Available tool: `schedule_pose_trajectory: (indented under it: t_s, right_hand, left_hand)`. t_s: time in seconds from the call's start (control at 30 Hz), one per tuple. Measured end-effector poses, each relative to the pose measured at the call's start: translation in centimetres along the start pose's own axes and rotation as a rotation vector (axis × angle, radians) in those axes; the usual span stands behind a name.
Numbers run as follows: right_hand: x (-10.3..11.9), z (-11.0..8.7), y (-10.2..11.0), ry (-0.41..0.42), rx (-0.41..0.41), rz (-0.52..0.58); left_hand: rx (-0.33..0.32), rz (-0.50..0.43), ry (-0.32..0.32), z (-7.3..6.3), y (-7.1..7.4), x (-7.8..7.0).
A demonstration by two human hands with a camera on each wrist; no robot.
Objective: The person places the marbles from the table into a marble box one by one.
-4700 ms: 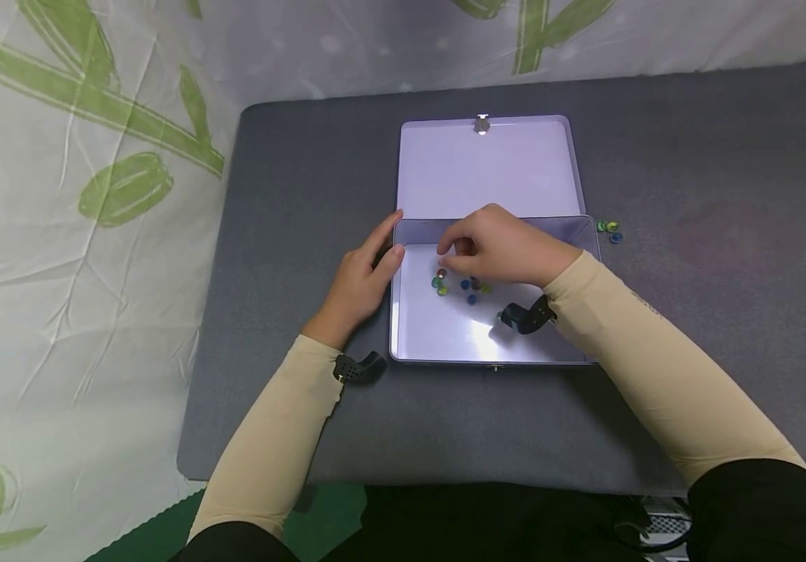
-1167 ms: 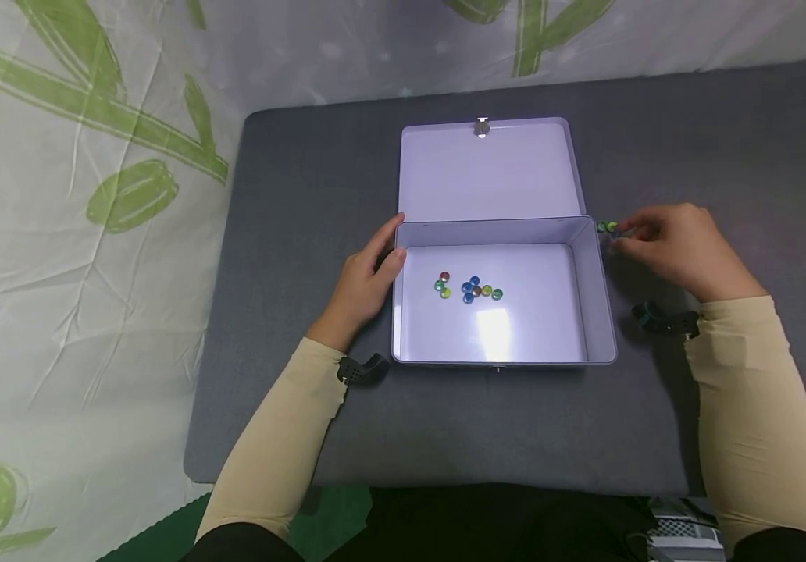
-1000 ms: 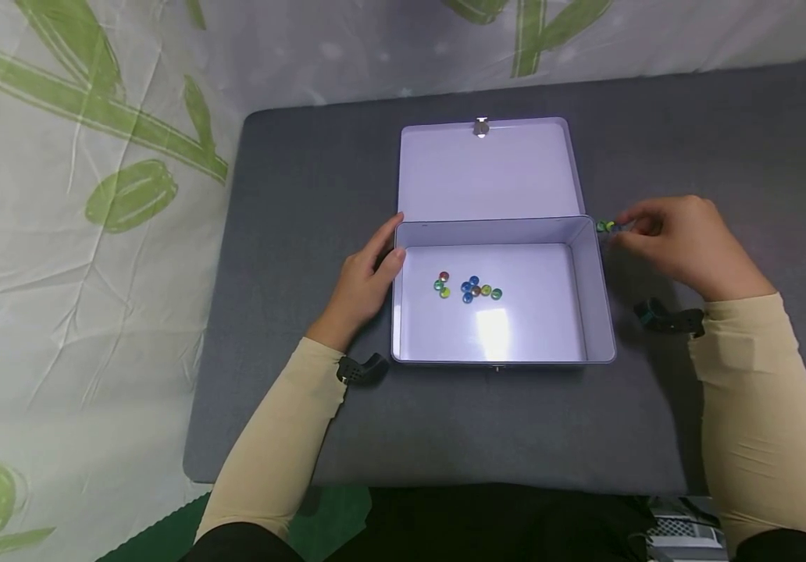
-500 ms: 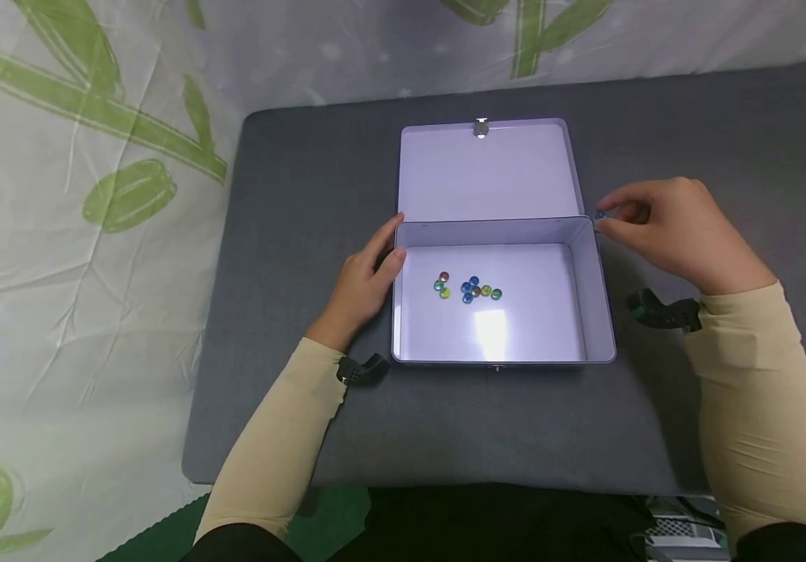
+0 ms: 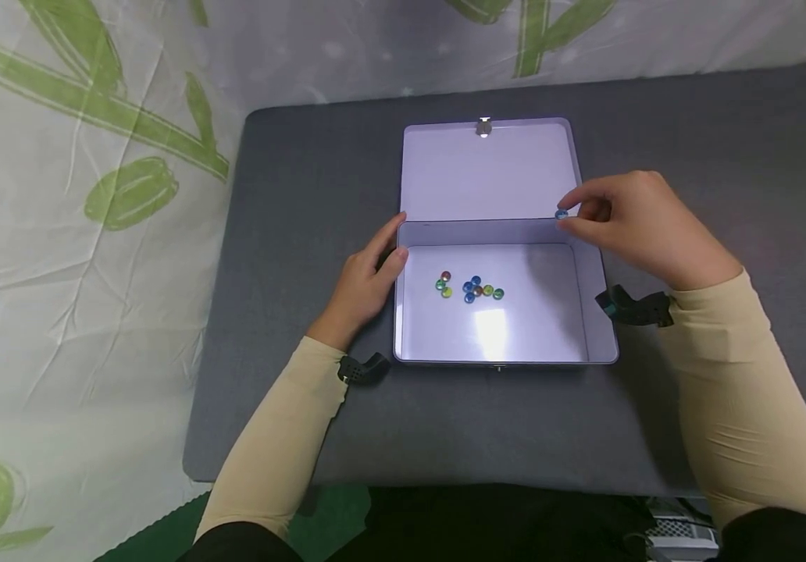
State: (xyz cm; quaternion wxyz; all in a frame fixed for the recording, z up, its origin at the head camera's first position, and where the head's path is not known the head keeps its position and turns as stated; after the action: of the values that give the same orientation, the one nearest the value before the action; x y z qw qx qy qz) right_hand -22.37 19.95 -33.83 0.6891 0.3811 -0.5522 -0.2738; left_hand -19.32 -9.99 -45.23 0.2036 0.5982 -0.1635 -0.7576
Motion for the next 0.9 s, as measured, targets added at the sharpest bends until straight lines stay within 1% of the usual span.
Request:
schedule_pose_trajectory:
  t_s: [0.13, 0.27, 0.53, 0.7, 0.9]
  right_hand:
    - [0.8, 0.1, -0.8, 0.017, 0.029, -0.006]
    - [1.9, 0.4, -1.5, 0.064, 0.04, -0.007]
    - [3.7, 0.8, -2.9, 0.113, 0.058, 0.036]
    - [4.3, 0.8, -4.0, 0.136, 0.073, 0.064]
    - [4.9, 0.6, -5.9, 0.171, 0.122, 0.082]
  left_hand:
    - [0.002, -0.009, 0.002, 0.0, -0.1, -0.1]
    - [0.004, -0.012, 0.002, 0.0, -0.2, -0.2]
    - [0.012, -0.01, -0.005, 0.0, -0.5, -0.4]
    - [0.014, -0.007, -0.004, 0.0, -0.6, -0.5]
    - [0.025, -0.007, 0.002, -0.1, -0.7, -0.6]
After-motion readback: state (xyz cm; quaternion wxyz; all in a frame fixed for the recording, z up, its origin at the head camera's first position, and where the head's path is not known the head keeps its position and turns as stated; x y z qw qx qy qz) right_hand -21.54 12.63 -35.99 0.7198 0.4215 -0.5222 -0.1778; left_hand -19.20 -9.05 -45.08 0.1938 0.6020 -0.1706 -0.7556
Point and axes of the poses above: each hand's wrist, its own z-axis towards the middle knuckle, its own y-axis out of the back of the hand, x = y × z, the point moved 10 cm from there along z, towards the middle knuckle, and after that the axes turned 13 degrees about -x, right-handed, at the moved point
